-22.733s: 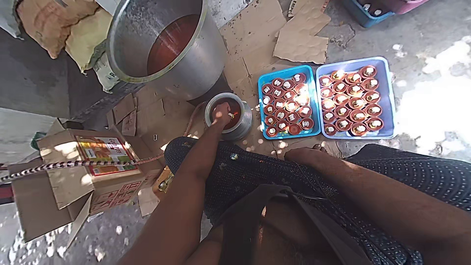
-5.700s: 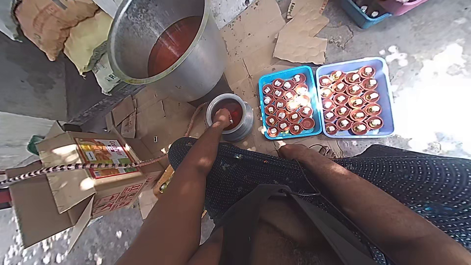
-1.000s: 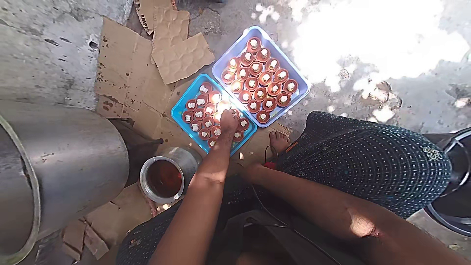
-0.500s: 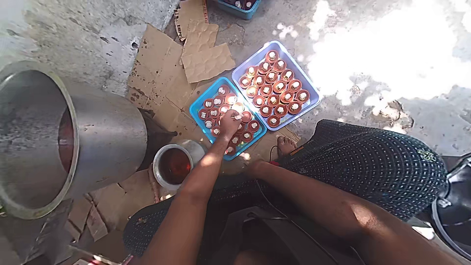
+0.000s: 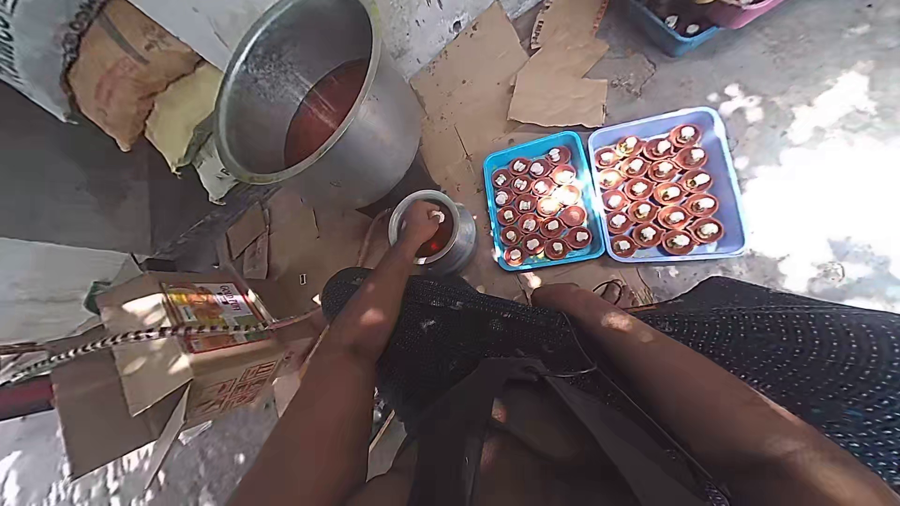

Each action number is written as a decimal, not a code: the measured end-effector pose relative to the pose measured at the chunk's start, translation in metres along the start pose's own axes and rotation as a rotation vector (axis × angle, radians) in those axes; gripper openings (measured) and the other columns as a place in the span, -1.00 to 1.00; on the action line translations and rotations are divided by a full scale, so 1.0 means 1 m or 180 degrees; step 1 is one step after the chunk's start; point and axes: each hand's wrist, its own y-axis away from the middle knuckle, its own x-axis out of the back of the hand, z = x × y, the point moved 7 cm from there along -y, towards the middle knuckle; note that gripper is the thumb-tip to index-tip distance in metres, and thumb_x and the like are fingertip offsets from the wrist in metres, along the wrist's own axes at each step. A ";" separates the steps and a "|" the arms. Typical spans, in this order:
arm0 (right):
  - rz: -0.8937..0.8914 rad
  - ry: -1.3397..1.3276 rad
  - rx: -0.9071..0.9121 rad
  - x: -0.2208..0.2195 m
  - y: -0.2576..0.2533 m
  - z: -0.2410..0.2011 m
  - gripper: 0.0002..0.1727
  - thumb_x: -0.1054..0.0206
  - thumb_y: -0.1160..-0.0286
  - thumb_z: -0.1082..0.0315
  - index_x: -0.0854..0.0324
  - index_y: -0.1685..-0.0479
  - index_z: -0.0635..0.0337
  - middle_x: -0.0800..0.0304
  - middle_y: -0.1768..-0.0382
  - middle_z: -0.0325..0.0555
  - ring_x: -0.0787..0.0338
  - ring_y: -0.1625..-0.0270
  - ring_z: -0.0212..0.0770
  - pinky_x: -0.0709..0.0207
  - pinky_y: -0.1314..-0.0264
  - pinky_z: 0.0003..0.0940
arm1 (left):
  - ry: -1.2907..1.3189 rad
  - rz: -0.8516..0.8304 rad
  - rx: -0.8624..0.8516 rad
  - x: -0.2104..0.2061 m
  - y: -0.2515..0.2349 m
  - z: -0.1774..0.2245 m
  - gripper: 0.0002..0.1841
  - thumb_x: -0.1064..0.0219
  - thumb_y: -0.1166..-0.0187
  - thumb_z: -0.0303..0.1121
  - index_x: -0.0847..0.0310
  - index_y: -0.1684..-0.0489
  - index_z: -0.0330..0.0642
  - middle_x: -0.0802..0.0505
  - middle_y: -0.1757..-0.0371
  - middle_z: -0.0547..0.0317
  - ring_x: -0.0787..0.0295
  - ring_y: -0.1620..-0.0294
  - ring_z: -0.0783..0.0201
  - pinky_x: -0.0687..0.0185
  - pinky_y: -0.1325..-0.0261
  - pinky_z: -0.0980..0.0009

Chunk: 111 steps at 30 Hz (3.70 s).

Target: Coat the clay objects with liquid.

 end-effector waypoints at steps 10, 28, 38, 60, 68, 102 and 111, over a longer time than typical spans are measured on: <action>-0.0022 0.0362 0.0033 0.008 0.004 -0.035 -0.62 -0.12 -0.79 0.19 -0.67 -0.15 0.33 -0.76 -0.19 0.41 -0.74 -0.30 0.45 -0.50 -0.17 0.59 | -0.0666 -0.0503 0.0417 -0.035 0.002 -0.053 -0.64 -0.52 -0.40 -0.37 -0.82 -0.18 -0.17 -0.86 -0.22 -0.15 -0.76 -0.37 -0.14 -0.63 -0.43 -0.22; 0.0009 0.0326 -0.0062 0.016 -0.001 -0.026 -0.64 -0.15 -0.74 0.18 -0.68 -0.08 0.31 -0.79 -0.14 0.36 -0.77 -0.25 0.41 -0.54 -0.14 0.55 | -0.0870 -0.0558 0.0371 -0.043 -0.011 -0.048 -0.65 -0.59 -0.24 -0.44 -0.81 -0.03 -0.09 -0.89 -0.13 -0.04 -0.80 -0.29 -0.11 -0.69 -0.30 -0.24; -0.0042 0.0357 -0.0105 0.020 -0.004 -0.024 -0.64 -0.12 -0.77 0.20 -0.66 -0.12 0.33 -0.77 -0.17 0.39 -0.75 -0.29 0.43 -0.53 -0.16 0.55 | -0.0851 -0.0529 0.0323 -0.046 -0.014 -0.050 -0.66 -0.59 -0.24 -0.46 -0.81 -0.03 -0.12 -0.89 -0.12 -0.08 -0.80 -0.28 -0.14 -0.68 -0.30 -0.26; -0.0048 0.0339 -0.0144 0.020 -0.001 -0.025 -0.64 -0.14 -0.76 0.18 -0.68 -0.07 0.33 -0.78 -0.16 0.36 -0.76 -0.27 0.41 -0.52 -0.15 0.53 | -0.0609 -0.0180 0.0251 -0.034 -0.018 -0.049 -0.54 -0.53 -0.26 -0.45 -0.77 -0.23 -0.06 -0.89 -0.14 -0.02 -0.79 -0.29 -0.09 -0.66 -0.34 -0.24; -0.0071 0.0355 -0.0144 0.020 -0.001 -0.025 -0.64 -0.11 -0.77 0.19 -0.66 -0.11 0.32 -0.76 -0.19 0.38 -0.75 -0.30 0.42 -0.52 -0.17 0.54 | -0.0712 -0.0562 0.0285 -0.044 -0.014 -0.049 -0.52 -0.58 -0.25 -0.46 -0.75 -0.25 -0.10 -0.89 -0.13 -0.05 -0.80 -0.28 -0.12 -0.66 -0.34 -0.26; 0.0016 0.0286 -0.0110 0.019 -0.005 -0.022 -0.63 -0.11 -0.78 0.19 -0.67 -0.08 0.34 -0.77 -0.17 0.38 -0.76 -0.29 0.42 -0.51 -0.18 0.54 | -0.0456 -0.0048 0.0242 -0.024 -0.020 -0.044 -0.59 -0.52 -0.33 -0.47 -0.76 -0.21 -0.09 -0.90 -0.09 0.01 -0.83 -0.21 -0.06 -0.69 -0.31 -0.22; -0.0026 0.0321 -0.0092 0.018 -0.006 -0.022 -0.66 -0.09 -0.78 0.25 -0.66 -0.11 0.34 -0.76 -0.20 0.38 -0.74 -0.32 0.41 -0.52 -0.21 0.53 | -0.0908 -0.0706 0.0325 -0.047 -0.014 -0.049 -0.57 -0.59 -0.26 -0.43 -0.78 -0.18 -0.06 -0.91 -0.10 0.00 -0.81 -0.27 -0.10 -0.68 -0.31 -0.26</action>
